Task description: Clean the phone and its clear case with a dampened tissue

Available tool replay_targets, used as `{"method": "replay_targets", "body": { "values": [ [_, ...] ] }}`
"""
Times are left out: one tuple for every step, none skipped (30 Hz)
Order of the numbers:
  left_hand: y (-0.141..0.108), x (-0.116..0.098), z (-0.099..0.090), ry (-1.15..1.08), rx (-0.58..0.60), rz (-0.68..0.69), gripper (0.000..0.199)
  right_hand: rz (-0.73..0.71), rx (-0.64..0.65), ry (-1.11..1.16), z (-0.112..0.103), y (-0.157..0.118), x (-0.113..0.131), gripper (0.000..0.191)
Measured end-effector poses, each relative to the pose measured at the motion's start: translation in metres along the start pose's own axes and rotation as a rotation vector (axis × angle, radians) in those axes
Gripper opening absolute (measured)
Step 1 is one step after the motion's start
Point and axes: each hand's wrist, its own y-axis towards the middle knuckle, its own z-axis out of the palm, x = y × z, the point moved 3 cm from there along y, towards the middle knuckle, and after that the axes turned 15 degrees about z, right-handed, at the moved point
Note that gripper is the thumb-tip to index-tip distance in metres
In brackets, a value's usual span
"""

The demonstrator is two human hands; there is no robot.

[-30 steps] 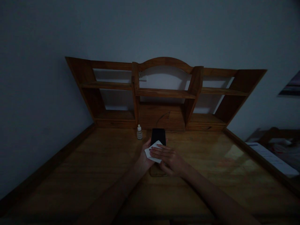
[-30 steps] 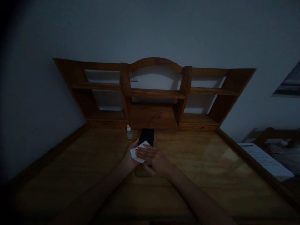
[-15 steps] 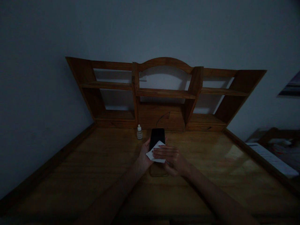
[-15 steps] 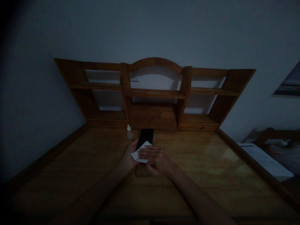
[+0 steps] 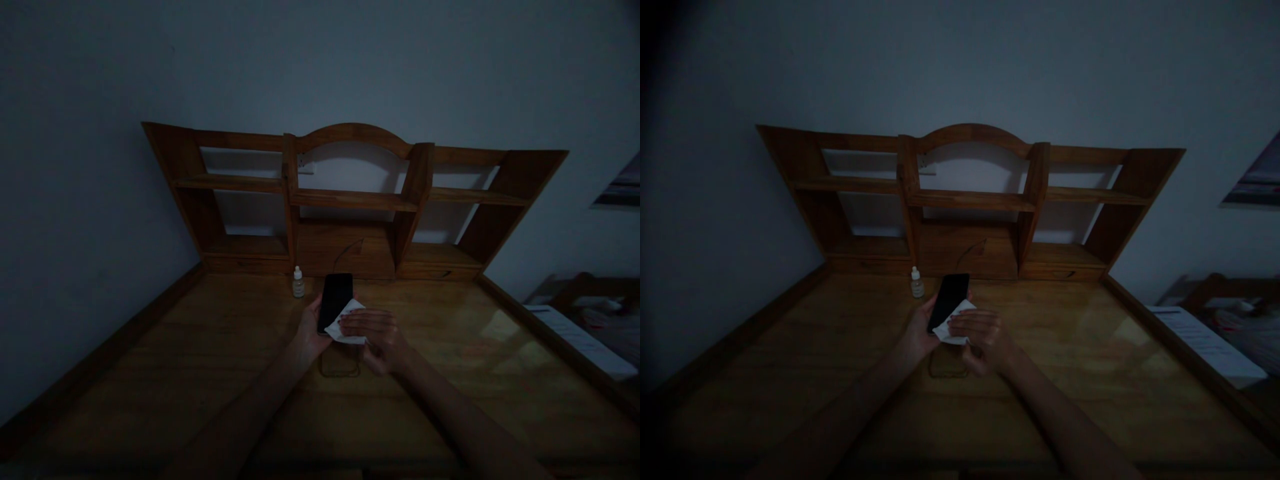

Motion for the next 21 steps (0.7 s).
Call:
{"method": "replay_targets", "body": {
  "values": [
    [0.000,0.000,0.000,-0.009,0.000,-0.006,0.036,0.003,0.008,-0.001,0.001,0.000,-0.001,0.044],
    [0.000,0.001,0.000,-0.019,-0.002,-0.014,0.035,0.008,0.016,-0.005,0.001,0.000,-0.003,0.045],
    [0.000,0.001,0.000,-0.026,-0.010,-0.021,0.033,0.013,0.023,-0.010,0.002,0.000,-0.004,0.046],
    [0.000,0.001,-0.001,-0.027,-0.029,-0.012,0.032,0.022,0.030,-0.020,0.002,0.000,-0.005,0.046],
    [0.000,0.000,0.000,-0.027,-0.050,0.003,0.030,0.036,0.032,-0.035,0.003,0.000,-0.006,0.046],
    [0.000,0.000,0.000,-0.028,-0.068,0.018,0.029,0.062,0.033,-0.057,0.003,0.001,-0.007,0.045],
    [0.000,-0.001,0.001,-0.029,-0.083,0.033,0.029,0.098,0.028,-0.083,0.004,0.002,-0.009,0.044],
    [-0.001,-0.001,0.001,-0.031,-0.095,0.046,0.029,0.147,0.021,-0.112,0.004,0.003,-0.010,0.043],
    [-0.001,-0.001,0.002,-0.031,-0.101,0.052,0.029,0.207,0.011,-0.144,0.004,0.005,-0.011,0.042],
    [-0.002,-0.002,0.004,-0.030,-0.099,0.053,0.029,0.270,-0.002,-0.177,0.005,0.006,-0.013,0.041],
    [-0.003,-0.001,0.005,-0.029,-0.088,0.048,0.029,0.329,-0.013,-0.206,0.005,0.008,-0.014,0.040],
    [-0.003,-0.001,0.006,-0.030,-0.072,0.044,0.029,0.378,-0.019,-0.232,0.005,0.009,-0.016,0.040],
    [-0.004,0.000,0.007,-0.033,-0.054,0.040,0.030,0.414,-0.025,-0.256,0.005,0.011,-0.018,0.040],
    [-0.004,0.001,0.007,-0.037,-0.036,0.030,0.031,0.441,-0.028,-0.276,0.005,0.011,-0.019,0.041],
    [-0.005,0.002,0.007,-0.043,-0.019,0.017,0.032,0.458,-0.031,-0.292,0.005,0.012,-0.021,0.042],
    [-0.005,0.003,0.007,-0.049,-0.004,0.002,0.033,0.470,-0.036,-0.304,0.005,0.012,-0.024,0.043],
    [-0.005,0.004,0.007,-0.054,0.010,-0.014,0.033,0.481,-0.045,-0.314,0.005,0.012,-0.026,0.044],
    [-0.005,0.006,0.006,-0.057,0.023,-0.028,0.034,0.489,-0.055,-0.320,0.004,0.012,-0.028,0.045],
    [-0.005,0.007,0.006,-0.061,0.036,-0.037,0.034,0.496,-0.065,-0.325,0.004,0.012,-0.030,0.046],
    [-0.005,0.008,0.006,-0.065,0.049,-0.042,0.034,0.501,-0.078,-0.329,0.004,0.012,-0.032,0.046],
    [-0.005,0.009,0.006,-0.069,0.057,-0.042,0.034,0.500,-0.092,-0.333,0.004,0.012,-0.034,0.047]
  ]
}}
